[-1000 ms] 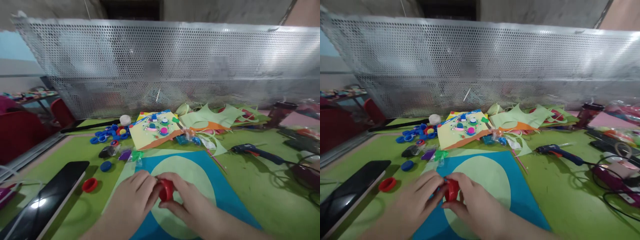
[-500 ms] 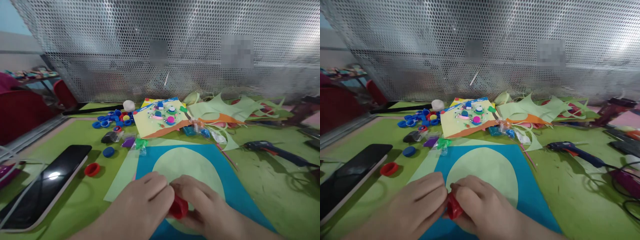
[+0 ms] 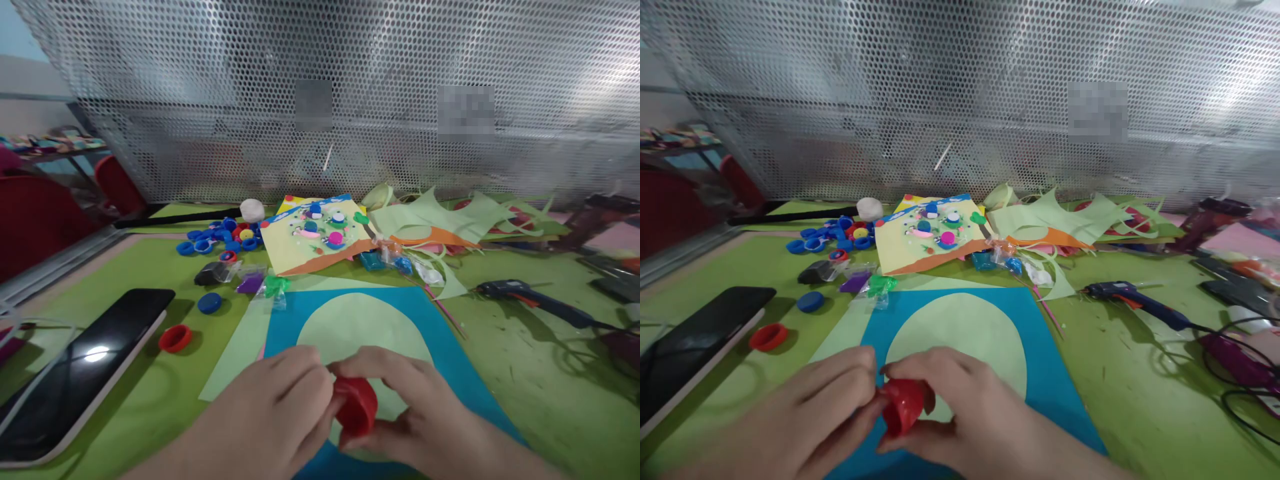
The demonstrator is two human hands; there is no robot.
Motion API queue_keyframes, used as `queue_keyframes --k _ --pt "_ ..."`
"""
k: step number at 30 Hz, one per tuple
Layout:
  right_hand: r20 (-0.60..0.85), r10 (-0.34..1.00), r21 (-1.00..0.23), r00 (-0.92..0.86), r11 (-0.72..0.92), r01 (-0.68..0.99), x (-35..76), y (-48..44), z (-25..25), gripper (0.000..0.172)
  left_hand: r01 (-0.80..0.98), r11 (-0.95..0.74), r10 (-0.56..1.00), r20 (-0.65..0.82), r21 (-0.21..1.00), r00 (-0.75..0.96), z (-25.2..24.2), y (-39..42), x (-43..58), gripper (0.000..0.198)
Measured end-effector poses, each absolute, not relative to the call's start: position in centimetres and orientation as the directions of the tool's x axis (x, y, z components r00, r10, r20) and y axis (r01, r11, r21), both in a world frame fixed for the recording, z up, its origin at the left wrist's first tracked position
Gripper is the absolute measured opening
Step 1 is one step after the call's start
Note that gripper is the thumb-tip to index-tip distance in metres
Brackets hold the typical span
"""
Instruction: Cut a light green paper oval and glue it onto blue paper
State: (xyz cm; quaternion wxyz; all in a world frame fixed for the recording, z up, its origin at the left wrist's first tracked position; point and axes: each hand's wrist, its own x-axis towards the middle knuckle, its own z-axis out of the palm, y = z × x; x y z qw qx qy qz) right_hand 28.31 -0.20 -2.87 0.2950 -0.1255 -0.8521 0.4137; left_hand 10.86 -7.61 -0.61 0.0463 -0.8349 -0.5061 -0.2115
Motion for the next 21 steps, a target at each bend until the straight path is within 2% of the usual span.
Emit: queue_keyframes --k 4,6,8,10,13,16,19,21 --pt "0.341 0.47 -0.887 -0.814 0.447 -0.113 28.8 0.0 -2.1 0.046 0.714 -0.414 0.908 0.314 0.565 0.277 -0.2 -7.9 10.7 0.023" --pt "0.285 0.473 -0.935 -0.834 0.329 -0.133 28.9 -0.2 -2.1 0.049 0.621 -0.398 0.917 0.304 0.675 0.258 0.0 -8.0 10.7 0.018" --pt "0.241 0.458 -0.967 -0.856 0.191 -0.17 29.0 -0.5 -2.2 0.049 0.569 -0.393 0.919 0.287 0.722 0.271 0.1 -8.0 10.6 0.018" --pt "0.209 0.434 -0.978 -0.876 0.078 -0.194 29.2 -0.7 -2.2 0.049 0.571 -0.392 0.917 0.26 0.721 0.301 0.1 -7.9 10.3 0.024" --pt "0.175 0.41 -0.982 -0.895 0.012 -0.186 29.5 -0.8 -2.1 0.049 0.654 -0.465 0.885 0.341 0.597 0.317 0.1 -7.5 10.1 0.017" --pt "0.072 0.421 -0.997 -0.904 0.004 -0.077 29.7 -0.7 -1.9 0.053 0.726 -0.51 0.844 0.431 0.461 0.319 0.0 -7.3 10.3 0.04" --pt "-0.031 0.415 -0.999 -0.909 0.002 0.035 29.8 -0.6 -1.7 0.055 0.728 -0.502 0.861 0.348 0.467 0.371 -0.2 -7.4 10.7 0.036" --pt "-0.049 0.387 -0.999 -0.921 -0.016 0.046 29.8 -0.6 -1.7 0.056 0.707 -0.499 0.866 0.316 0.502 0.388 -0.4 -7.5 10.8 0.035"
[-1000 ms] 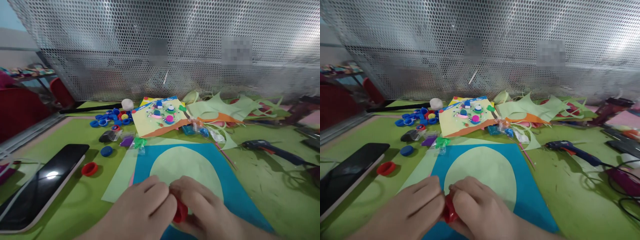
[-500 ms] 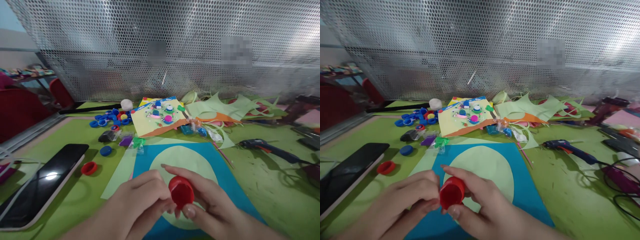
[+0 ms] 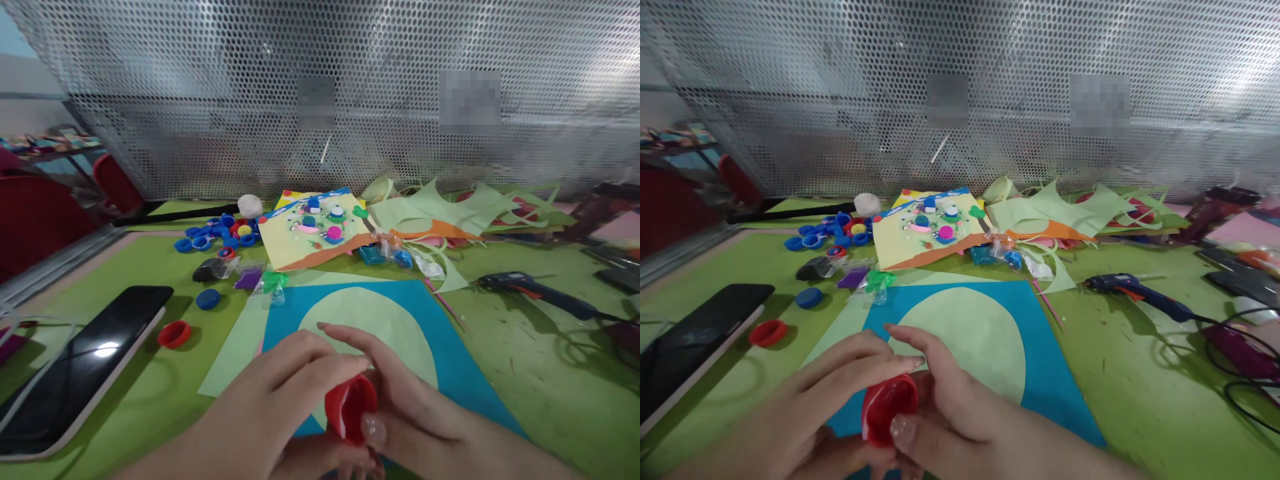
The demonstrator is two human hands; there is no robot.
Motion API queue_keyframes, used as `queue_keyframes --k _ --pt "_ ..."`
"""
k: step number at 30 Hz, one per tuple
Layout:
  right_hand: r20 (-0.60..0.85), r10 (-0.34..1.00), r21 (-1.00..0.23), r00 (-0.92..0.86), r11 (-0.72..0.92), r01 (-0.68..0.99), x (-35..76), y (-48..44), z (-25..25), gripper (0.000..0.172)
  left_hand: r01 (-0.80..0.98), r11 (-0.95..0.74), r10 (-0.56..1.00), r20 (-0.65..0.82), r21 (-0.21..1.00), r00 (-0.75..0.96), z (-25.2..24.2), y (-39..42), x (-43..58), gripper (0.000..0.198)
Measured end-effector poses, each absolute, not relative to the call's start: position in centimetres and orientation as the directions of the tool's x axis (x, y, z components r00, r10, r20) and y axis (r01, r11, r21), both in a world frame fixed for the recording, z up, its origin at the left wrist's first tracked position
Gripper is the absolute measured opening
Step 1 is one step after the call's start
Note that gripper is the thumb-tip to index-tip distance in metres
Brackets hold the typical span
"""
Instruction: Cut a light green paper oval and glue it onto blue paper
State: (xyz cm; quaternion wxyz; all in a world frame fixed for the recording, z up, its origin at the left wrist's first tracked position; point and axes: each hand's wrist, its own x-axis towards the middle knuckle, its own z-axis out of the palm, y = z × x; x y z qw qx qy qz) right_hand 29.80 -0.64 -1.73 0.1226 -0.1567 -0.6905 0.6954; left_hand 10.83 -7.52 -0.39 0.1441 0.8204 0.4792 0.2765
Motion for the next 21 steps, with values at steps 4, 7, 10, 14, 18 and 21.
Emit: queue_keyframes --k 4,7,10,14,18,21 --pt "-0.019 0.366 -0.998 -0.931 -0.067 -0.006 29.84 -0.78 -1.88 0.055 0.659 -0.501 0.866 0.32 0.562 0.385 -0.52 -7.6 10.72 0.039" --pt "-0.014 0.368 -0.996 -0.93 -0.09 -0.021 29.78 -0.87 -1.86 0.052 0.64 -0.506 0.862 0.302 0.578 0.408 -0.47 -7.67 10.47 0.04" --pt "-0.033 0.324 -0.976 -0.945 -0.214 -0.039 29.62 -0.98 -1.66 0.049 0.651 -0.524 0.851 0.294 0.549 0.436 -0.44 -7.93 10.2 0.04" --pt "-0.025 0.295 -0.941 -0.955 -0.329 -0.077 29.57 -1.13 -1.42 0.048 0.692 -0.55 0.835 0.297 0.467 0.462 -0.37 -8.04 10.13 0.039" --pt "-0.1 0.303 -0.92 -0.948 -0.392 -0.028 29.69 -1.14 -1.47 0.049 0.732 -0.613 0.78 0.373 0.297 0.502 0.09 -7.55 10.37 0.038" --pt "-0.13 0.303 -0.906 -0.944 -0.424 -0.011 29.62 -1.02 -1.47 0.05 0.754 -0.648 0.703 0.468 0.11 0.536 0.44 -7.2 10.65 0.038"
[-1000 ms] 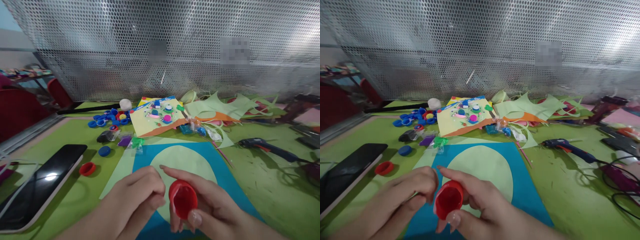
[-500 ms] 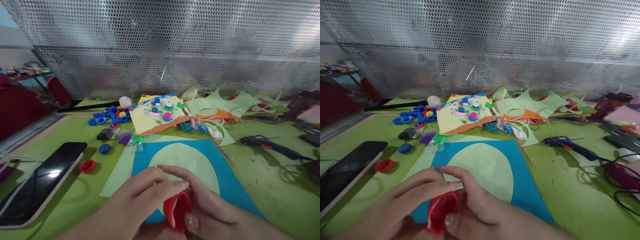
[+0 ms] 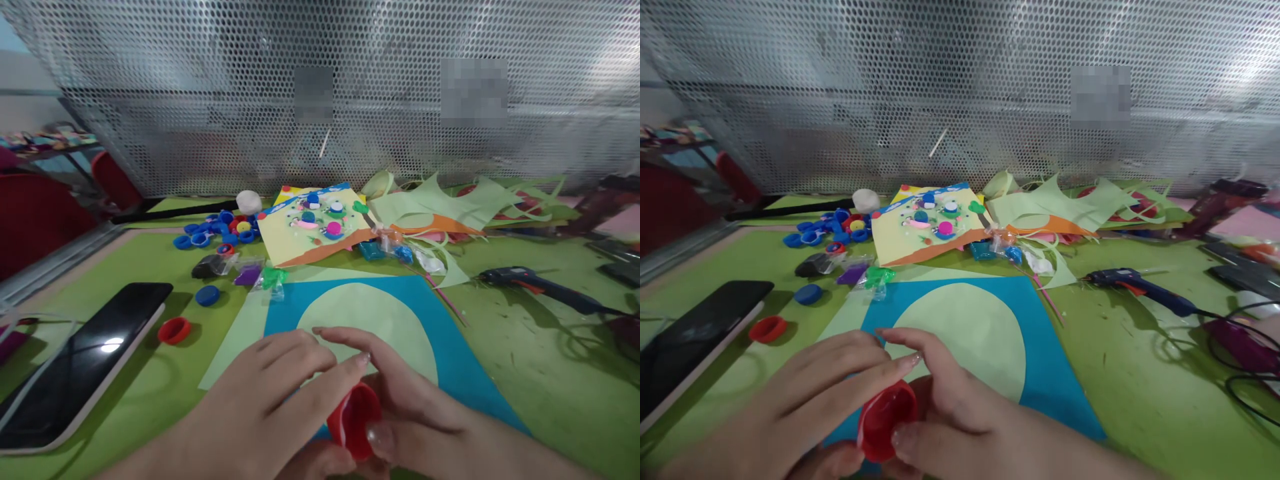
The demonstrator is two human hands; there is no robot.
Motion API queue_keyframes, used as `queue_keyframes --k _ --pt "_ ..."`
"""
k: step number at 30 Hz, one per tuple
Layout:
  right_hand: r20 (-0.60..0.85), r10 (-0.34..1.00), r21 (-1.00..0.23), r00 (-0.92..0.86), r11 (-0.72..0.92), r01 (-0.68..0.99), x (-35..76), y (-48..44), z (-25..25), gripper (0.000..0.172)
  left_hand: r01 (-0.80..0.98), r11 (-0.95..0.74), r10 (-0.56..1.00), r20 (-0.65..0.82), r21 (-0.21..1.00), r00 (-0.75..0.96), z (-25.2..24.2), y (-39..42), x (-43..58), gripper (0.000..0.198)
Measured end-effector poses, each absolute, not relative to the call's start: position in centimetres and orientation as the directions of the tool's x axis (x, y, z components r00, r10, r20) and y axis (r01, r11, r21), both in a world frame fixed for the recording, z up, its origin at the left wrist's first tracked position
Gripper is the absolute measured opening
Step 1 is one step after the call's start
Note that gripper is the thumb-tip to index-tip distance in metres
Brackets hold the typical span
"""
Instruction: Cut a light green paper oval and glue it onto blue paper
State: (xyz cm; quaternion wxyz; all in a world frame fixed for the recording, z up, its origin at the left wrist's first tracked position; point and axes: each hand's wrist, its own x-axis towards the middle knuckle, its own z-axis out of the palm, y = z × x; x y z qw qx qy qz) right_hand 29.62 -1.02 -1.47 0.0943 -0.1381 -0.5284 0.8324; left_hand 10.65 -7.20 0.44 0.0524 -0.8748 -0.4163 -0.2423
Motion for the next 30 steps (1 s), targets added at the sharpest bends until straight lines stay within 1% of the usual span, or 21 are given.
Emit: queue_keyframes --k 3,7,10,14,16,19,23,25,28,30 --pt "-0.103 0.273 -0.902 -0.956 -0.43 -0.025 29.4 -0.9 -1.5 0.051 0.774 -0.634 0.656 0.532 0.003 0.535 0.5 -7.0 10.9 0.035" --pt "-0.066 0.289 -0.924 -0.955 -0.378 -0.051 29.3 -0.7 -1.7 0.048 0.781 -0.623 0.625 0.57 -0.048 0.533 0.3 -7.0 11.1 0.026" --pt "-0.085 0.314 -0.95 -0.946 -0.31 -0.017 29.3 -0.6 -1.9 0.049 0.781 -0.624 0.646 0.539 -0.036 0.541 -0.2 -7.1 11.1 0.024" --pt "-0.119 0.319 -0.964 -0.94 -0.264 0.032 29.1 -0.6 -2.0 0.053 0.797 -0.602 0.724 0.453 0.049 0.52 -1.2 -7.2 11.4 0.027" --pt "-0.13 0.315 -0.969 -0.94 -0.241 0.053 29.0 -0.7 -1.9 0.054 0.807 -0.586 0.75 0.426 0.073 0.506 -1.7 -7.3 11.7 0.029" --pt "-0.139 0.321 -0.973 -0.937 -0.22 0.069 28.7 -0.9 -1.9 0.054 0.818 -0.575 0.751 0.418 0.033 0.511 -2.1 -7.6 12.0 0.033" --pt "-0.19 0.33 -0.949 -0.924 -0.303 0.087 28.5 -1.0 -2.1 0.056 0.821 -0.567 0.719 0.447 -0.065 0.532 -2.4 -7.8 12.2 0.035" --pt "-0.244 0.314 -0.92 -0.918 -0.373 0.117 28.4 -1.0 -2.3 0.057 0.827 -0.556 0.719 0.453 -0.08 0.527 -2.6 -7.8 12.2 0.033" --pt "-0.292 0.298 -0.87 -0.909 -0.477 0.123 28.2 -1.1 -3.0 0.059 0.83 -0.555 0.741 0.418 -0.061 0.526 -2.6 -7.9 12.0 0.032" --pt "-0.292 0.309 -0.824 -0.905 -0.562 0.074 28.2 -1.2 -3.6 0.056 0.833 -0.553 0.756 0.413 -0.012 0.508 -2.4 -7.9 11.6 0.031"
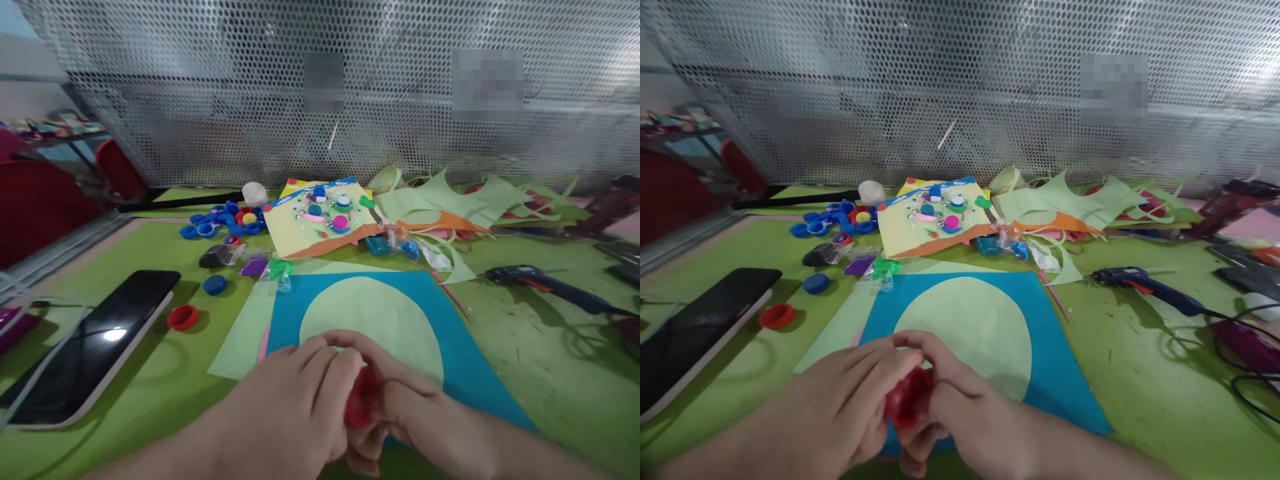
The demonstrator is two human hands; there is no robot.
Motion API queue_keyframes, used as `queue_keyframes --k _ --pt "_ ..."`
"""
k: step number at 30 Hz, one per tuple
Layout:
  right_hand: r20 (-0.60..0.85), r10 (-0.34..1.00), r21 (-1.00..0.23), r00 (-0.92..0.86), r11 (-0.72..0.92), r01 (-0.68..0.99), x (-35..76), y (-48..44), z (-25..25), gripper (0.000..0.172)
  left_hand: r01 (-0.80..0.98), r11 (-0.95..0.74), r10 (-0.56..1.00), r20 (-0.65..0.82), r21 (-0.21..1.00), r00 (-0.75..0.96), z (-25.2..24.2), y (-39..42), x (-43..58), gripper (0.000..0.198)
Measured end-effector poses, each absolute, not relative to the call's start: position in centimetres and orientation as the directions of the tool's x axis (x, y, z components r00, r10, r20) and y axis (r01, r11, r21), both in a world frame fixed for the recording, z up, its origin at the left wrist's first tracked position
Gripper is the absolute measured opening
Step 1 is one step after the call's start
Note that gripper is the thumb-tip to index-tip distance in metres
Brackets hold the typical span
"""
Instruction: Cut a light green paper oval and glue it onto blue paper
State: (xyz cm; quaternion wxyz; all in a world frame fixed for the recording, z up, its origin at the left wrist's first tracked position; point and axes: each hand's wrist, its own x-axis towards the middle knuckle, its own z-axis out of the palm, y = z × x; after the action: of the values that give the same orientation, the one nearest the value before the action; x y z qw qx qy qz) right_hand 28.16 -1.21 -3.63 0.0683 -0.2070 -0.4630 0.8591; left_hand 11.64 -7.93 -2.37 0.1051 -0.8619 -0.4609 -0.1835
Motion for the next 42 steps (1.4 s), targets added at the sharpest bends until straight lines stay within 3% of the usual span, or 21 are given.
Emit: queue_keyframes --k 5,9,13,15,16,17,19,21,25,30,34,37,42 --pt "-0.197 0.403 -0.737 -0.894 -0.662 -0.136 28.4 -0.9 -4.4 0.051 0.812 -0.56 0.772 0.461 0.168 0.437 -1.5 -7.9 11.0 0.031" --pt "-0.284 0.414 -0.832 -0.865 -0.555 0.008 28.7 -1.0 -3.3 0.053 0.793 -0.581 0.776 0.417 0.184 0.472 -1.7 -7.5 11.8 0.055" --pt "-0.306 0.416 -0.946 -0.856 -0.237 0.223 29.2 -1.2 -2.3 0.052 0.792 -0.567 0.799 0.385 0.226 0.461 -2.2 -7.4 12.2 0.04" --pt "-0.191 0.459 -0.97 -0.868 0.046 0.238 29.4 -1.1 -2.4 0.055 0.77 -0.56 0.806 0.414 0.306 0.422 -2.2 -7.5 12.0 0.03" --pt "-0.067 0.497 -0.948 -0.865 0.238 0.21 29.5 -1.0 -2.6 0.057 0.752 -0.557 0.812 0.424 0.353 0.402 -2.2 -7.6 11.9 0.024" --pt "0.103 0.514 -0.876 -0.852 0.453 0.167 29.5 -0.9 -2.9 0.057 0.736 -0.553 0.817 0.427 0.39 0.388 -2.1 -7.7 11.8 0.018" --pt "0.441 0.427 -0.587 -0.79 0.802 0.106 29.3 -0.6 -3.2 0.045 0.727 -0.545 0.825 0.423 0.417 0.375 -2.1 -7.9 11.7 0.012" --pt "0.586 0.279 -0.315 -0.76 0.943 0.104 29.1 -0.4 -3.3 0.031 0.754 -0.528 0.837 0.39 0.39 0.384 -2.3 -7.9 11.7 0.007" --pt "0.558 0.15 -0.103 -0.816 0.988 0.112 28.6 -0.4 -2.8 0.037 0.798 -0.489 0.868 0.282 0.353 0.408 -2.7 -8.2 12.0 0.001" --pt "0.51 0.076 0.06 -0.857 0.99 0.124 28.7 -0.5 -2.6 0.033 0.833 -0.459 0.888 0.155 0.309 0.432 -2.2 -8.4 12.3 0.01" --pt "0.475 0.078 0.067 -0.876 0.99 0.124 28.9 -0.5 -2.7 0.028 0.856 -0.421 0.907 0.118 0.299 0.404 -2.1 -8.1 12.4 0.022" --pt "0.472 0.095 0.05 -0.877 0.99 0.134 28.8 -0.5 -2.7 0.026 0.854 -0.438 0.898 0.181 0.28 0.401 -2.7 -7.9 12.4 0.037" --pt "0.489 0.13 -0.067 -0.863 0.992 0.111 28.5 -0.5 -2.3 0.027 0.84 -0.478 0.87 0.266 0.255 0.414 -3.5 -8.0 12.3 0.047"
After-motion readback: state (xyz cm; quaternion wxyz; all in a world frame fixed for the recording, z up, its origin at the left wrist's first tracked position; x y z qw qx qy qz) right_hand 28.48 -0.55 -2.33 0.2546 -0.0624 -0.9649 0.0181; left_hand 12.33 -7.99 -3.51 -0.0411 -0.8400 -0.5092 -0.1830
